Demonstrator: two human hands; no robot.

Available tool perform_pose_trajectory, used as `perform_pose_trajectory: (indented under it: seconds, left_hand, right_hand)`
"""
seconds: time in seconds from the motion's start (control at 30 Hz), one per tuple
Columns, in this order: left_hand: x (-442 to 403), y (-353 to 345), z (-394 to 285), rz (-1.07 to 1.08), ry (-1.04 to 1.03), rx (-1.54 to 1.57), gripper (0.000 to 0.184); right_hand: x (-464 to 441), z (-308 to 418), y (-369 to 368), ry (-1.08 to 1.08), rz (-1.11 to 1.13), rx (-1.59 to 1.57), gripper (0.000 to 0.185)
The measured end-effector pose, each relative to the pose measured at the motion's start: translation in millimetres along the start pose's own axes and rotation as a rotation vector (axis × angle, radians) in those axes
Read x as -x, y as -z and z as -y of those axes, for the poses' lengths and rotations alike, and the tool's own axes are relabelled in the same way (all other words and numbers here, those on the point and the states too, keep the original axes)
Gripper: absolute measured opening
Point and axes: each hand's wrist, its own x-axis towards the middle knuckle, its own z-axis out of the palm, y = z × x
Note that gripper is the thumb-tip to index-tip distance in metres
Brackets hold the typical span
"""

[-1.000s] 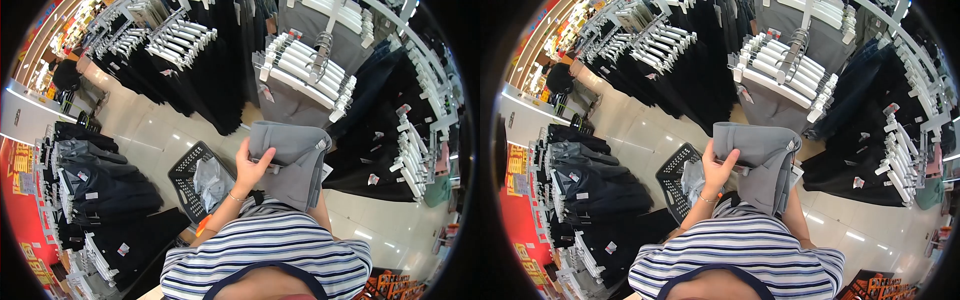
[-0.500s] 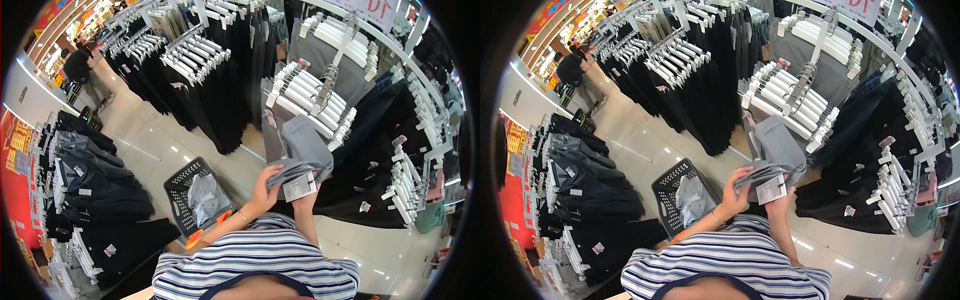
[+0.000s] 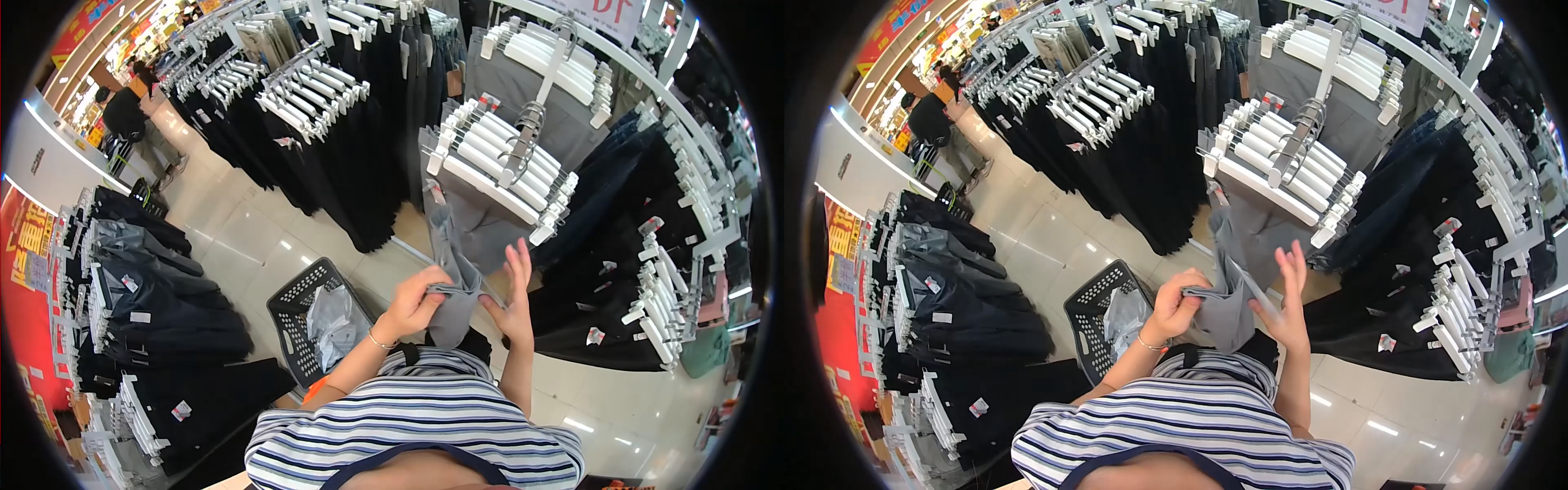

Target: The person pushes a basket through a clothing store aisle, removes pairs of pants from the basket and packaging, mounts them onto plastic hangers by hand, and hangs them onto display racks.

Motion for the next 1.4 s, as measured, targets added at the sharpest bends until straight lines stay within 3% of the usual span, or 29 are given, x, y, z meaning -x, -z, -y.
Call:
perform_pose_trajectory:
  seconds: [0.13, 0.27, 0.3, 0.4, 0.57, 0.77, 0.9, 0.93, 1.0, 1.13, 1.27, 1.4]
  left_hand:
    - [-3, 1, -13, 0.128, 0.022, 0.036, 0.022]
    - [-7, 12, -24, 0.243, 0.0, 0.01, 0.02]
    - [-7, 14, -25, 0.259, -0.003, -0.007, 0.021]
    - [-11, 22, -33, 0.234, 0.054, -0.138, 0.022]
    - [-5, 30, -28, -0.075, 0.172, -0.24, 0.024]
    - [-4, 34, -26, -0.155, 0.211, -0.272, 0.022]
    - [-5, 43, -19, -0.26, 0.168, -0.322, 0.02]
    - [-6, 46, -17, -0.28, 0.203, -0.301, 0.019]
    - [-7, 50, -9, -0.315, 0.28, -0.255, 0.018]
    - [-11, 45, 21, -0.437, 0.222, 0.01, 0.021]
    - [-5, 39, 50, -0.469, 0.267, 0.097, 0.019]
    - [-11, 35, 61, -0.51, 0.228, -0.218, 0.013]
  right_hand:
    - [-19, -9, 0, 0.203, 0.453, 0.079, 0.057]
    - [-19, -26, -21, -0.1, 0.572, -0.607, 0.056]
    - [-19, -28, -18, -0.259, 0.609, -0.613, 0.057]
    - [-39, -33, -6, 0.127, 0.842, 0.084, 0.055]
    - [-36, -41, 9, 0.009, 0.658, 0.096, 0.053]
    - [-26, -63, 7, 0.103, 0.554, 0.46, 0.035]
    - [-20, -49, 21, 0.161, 0.219, 0.397, 0.022]
    - [-22, -42, 29, 0.041, 0.2, 0.327, 0.016]
    - [-26, -25, 38, 0.087, 0.094, 0.293, 0.014]
    - [-35, 6, 46, 0.182, -0.001, 0.296, 0.017]
    - [-41, 10, 51, 0.08, -0.025, 0.347, 0.017]
    - [-44, 9, 54, -0.039, 0.034, 0.382, 0.015]
